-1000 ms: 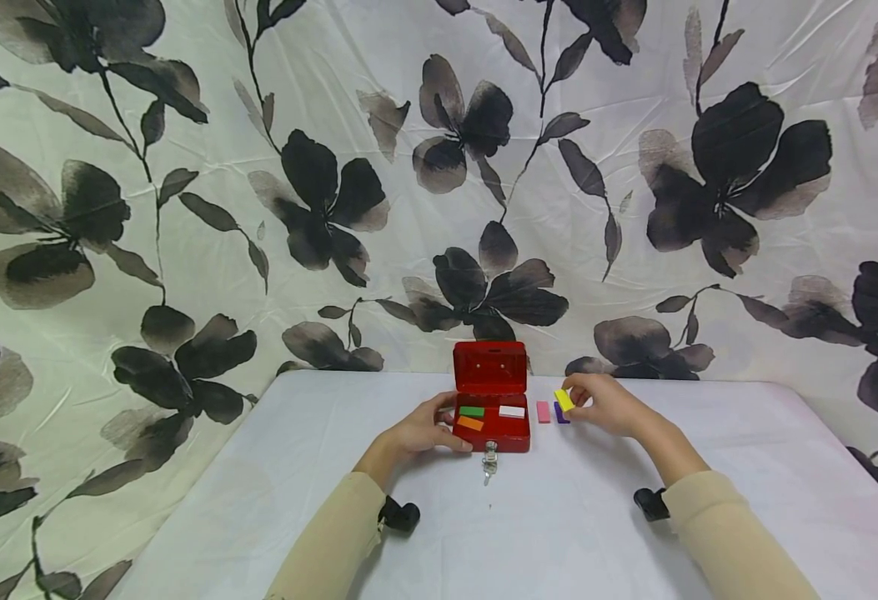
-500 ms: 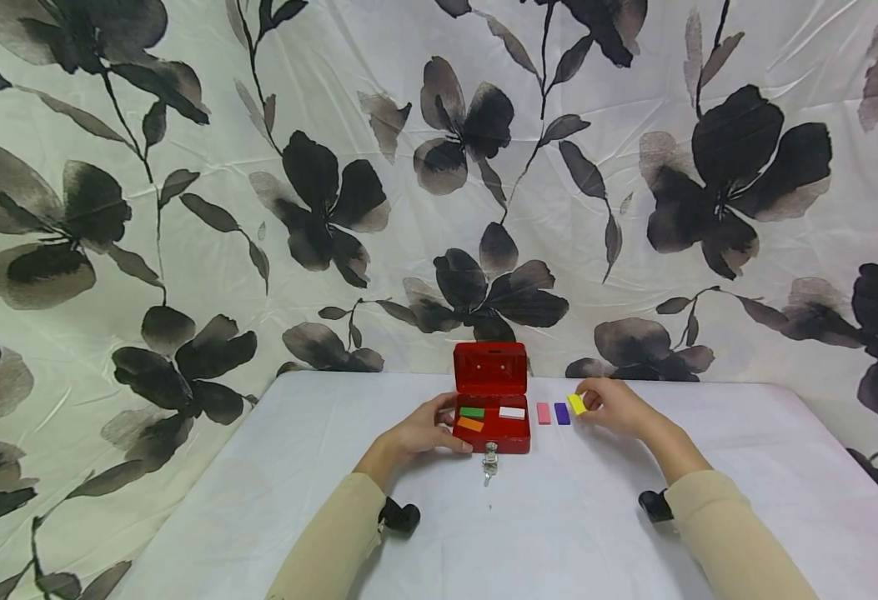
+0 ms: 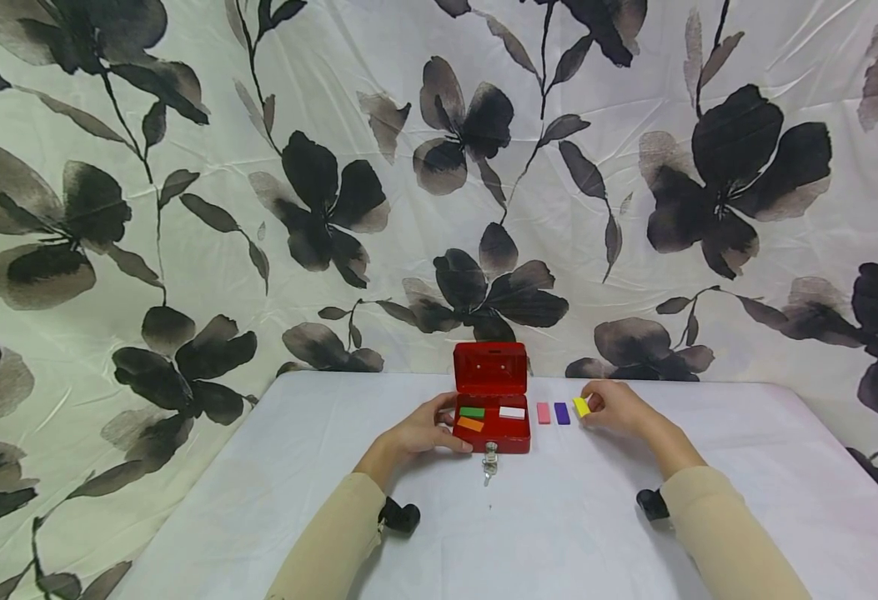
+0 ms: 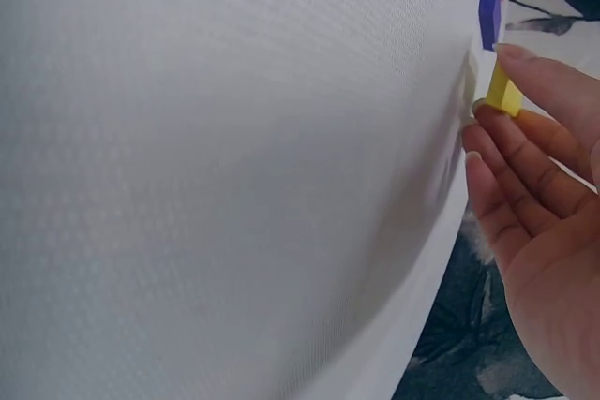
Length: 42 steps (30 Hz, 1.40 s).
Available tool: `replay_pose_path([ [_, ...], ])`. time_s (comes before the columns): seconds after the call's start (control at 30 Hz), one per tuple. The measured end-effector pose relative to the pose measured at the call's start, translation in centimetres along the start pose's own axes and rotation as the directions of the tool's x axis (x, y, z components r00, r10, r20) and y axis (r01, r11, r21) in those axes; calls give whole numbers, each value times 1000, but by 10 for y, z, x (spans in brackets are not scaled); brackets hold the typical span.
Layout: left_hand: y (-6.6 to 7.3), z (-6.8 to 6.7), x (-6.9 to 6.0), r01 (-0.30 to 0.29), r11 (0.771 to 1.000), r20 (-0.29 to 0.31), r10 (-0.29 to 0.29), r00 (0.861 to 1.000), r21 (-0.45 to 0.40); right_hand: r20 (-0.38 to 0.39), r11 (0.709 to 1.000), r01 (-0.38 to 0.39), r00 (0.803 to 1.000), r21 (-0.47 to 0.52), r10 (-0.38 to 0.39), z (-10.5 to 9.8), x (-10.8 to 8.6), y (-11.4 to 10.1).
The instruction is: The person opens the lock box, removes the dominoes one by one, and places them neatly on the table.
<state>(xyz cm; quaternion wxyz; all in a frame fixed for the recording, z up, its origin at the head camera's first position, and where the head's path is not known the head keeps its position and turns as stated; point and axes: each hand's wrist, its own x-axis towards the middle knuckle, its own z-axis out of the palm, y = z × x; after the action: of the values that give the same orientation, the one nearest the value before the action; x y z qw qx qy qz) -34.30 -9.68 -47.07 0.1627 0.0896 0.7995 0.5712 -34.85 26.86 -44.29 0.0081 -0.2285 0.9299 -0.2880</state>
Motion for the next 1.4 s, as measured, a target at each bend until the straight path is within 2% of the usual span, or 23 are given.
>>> replay_pose_path([
  [0.3,-1,0,1,-10,1000,1,10,1000,1,-2,999,-43,999,-12,43,1,1,-6],
  [0.93,0,0,-1,-5,1000,0,5,1000,7,-1,995,-87,996,-46,87,4,6,-3],
  [1.2,0,1,0,-1,1000,-4,1,1000,9,0,996,-69,998,-57,70,3,5,-5],
  [1.4,0,1,0,5,1000,-6,-5,1000,13,9,993,-110,994,-39,110,2,5,-7],
])
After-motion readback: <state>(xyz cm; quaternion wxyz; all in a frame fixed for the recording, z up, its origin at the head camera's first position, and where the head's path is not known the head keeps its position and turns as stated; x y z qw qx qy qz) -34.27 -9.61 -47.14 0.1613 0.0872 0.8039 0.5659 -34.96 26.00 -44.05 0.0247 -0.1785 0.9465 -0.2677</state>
